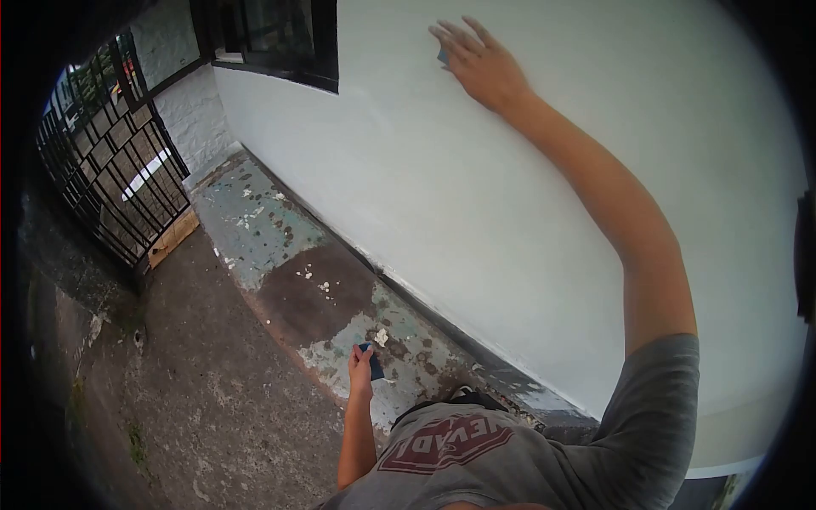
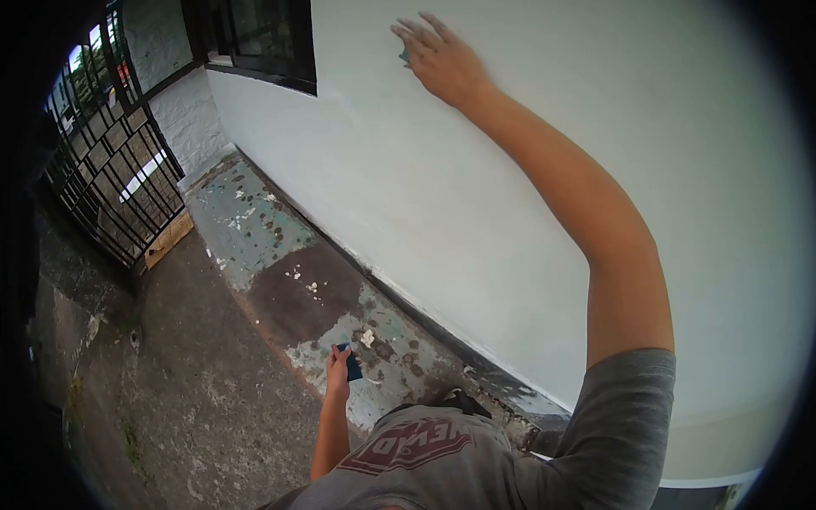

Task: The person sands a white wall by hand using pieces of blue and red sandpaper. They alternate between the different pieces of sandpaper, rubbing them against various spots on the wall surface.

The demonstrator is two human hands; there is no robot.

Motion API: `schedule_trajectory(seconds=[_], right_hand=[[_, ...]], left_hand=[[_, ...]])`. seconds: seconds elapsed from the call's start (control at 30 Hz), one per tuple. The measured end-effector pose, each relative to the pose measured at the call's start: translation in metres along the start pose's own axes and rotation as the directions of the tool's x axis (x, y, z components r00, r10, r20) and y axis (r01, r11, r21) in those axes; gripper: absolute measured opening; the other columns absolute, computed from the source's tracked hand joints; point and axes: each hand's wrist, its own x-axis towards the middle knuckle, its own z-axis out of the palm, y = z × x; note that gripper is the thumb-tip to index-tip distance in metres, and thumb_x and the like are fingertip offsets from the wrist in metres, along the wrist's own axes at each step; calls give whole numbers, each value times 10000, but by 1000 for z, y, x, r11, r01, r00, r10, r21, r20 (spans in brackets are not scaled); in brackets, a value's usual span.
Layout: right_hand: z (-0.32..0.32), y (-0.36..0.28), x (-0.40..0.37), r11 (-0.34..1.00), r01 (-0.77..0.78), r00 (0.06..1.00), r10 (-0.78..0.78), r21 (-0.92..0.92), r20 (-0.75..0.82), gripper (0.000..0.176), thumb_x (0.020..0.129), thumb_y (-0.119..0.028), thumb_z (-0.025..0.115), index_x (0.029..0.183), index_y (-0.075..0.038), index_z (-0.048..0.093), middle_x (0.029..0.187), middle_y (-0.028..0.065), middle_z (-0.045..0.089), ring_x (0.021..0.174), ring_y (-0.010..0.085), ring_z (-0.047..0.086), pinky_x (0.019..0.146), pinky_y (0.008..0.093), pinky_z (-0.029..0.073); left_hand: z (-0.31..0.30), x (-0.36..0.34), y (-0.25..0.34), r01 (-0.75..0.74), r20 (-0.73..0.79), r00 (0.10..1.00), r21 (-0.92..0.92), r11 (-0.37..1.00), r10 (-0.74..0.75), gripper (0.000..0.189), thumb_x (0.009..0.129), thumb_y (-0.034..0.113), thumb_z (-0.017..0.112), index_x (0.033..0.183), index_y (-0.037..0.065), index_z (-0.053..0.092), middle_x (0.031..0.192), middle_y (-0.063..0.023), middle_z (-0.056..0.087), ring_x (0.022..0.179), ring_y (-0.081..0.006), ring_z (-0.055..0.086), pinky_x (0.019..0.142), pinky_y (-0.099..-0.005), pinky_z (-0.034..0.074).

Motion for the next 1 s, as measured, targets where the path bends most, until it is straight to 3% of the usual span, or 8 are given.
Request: schedule_trajectory(seconds=[0.03,0.07,0.1,0.23,0.4,0.6,0.9,1.0], right_hand=[[-9,24,11,993,-122,993,122,3,-2,417,1021,-283,503,1369,-64,571,1555,-7,435,1453,142,355,1246,401,243],[-102,40,42,967,-255,768,202,1,608,471,1026,-317,492,1452,-116,494,1572,-9,416,1450,140,364,1243,389,259],[-108,63,45,973,-230,856,214,-25,470,431,1007,-352,510,1381,-157,599,1648,73,288,1547,223,181,1275,512,39],[-109,93,35,942,-314,888,336,-120,313,455,870,-350,705,1298,-203,663,1654,85,276,1558,247,144,1260,565,11],[-126,93,12,894,-389,885,430,223,-179,244,919,-144,655,1124,-42,739,1284,179,627,1298,283,525,1160,492,343],[-107,97,2,878,-311,943,333,365,1,285,976,-170,591,1164,3,717,1306,185,634,1323,306,521,1153,437,377],[-75,140,-13,993,112,951,-114,25,286,542,1070,-368,393,1546,-110,363,1629,66,322,1517,207,261,1274,385,178],[-93,138,-7,995,-21,942,-13,98,335,509,1087,-346,338,1538,-114,381,1633,44,318,1521,205,252,1275,386,175]], left_hand=[[3,0,1,1,-1,1000,3,1000,-1,240,955,246,667,1115,83,591,943,-51,688,808,-137,650,701,-294,539],[6,4,0,-9,5,1000,5,1000,9,224,962,232,658,1110,79,588,938,-54,690,809,-137,656,711,-300,548],[13,4,4,-9,10,1000,-3,1000,9,216,964,226,654,1107,77,587,930,-52,688,801,-137,655,708,-300,547],[35,3,8,-38,38,999,-7,999,38,182,974,195,639,1097,74,582,884,-38,671,745,-136,642,691,-297,540],[47,-5,14,11,87,996,29,1000,-13,188,967,192,646,1104,80,579,882,-40,670,740,-136,644,686,-292,536],[48,1,1,17,84,996,43,999,-21,198,961,193,653,1102,76,577,887,-51,679,746,-143,654,671,-291,534],[49,-1,2,17,110,994,46,999,-21,195,959,183,652,1101,69,583,896,-53,684,747,-143,653,675,-296,539],[48,6,1,50,70,996,43,998,-53,228,956,170,639,1156,73,588,912,-53,683,764,-161,676,683,-299,560]])
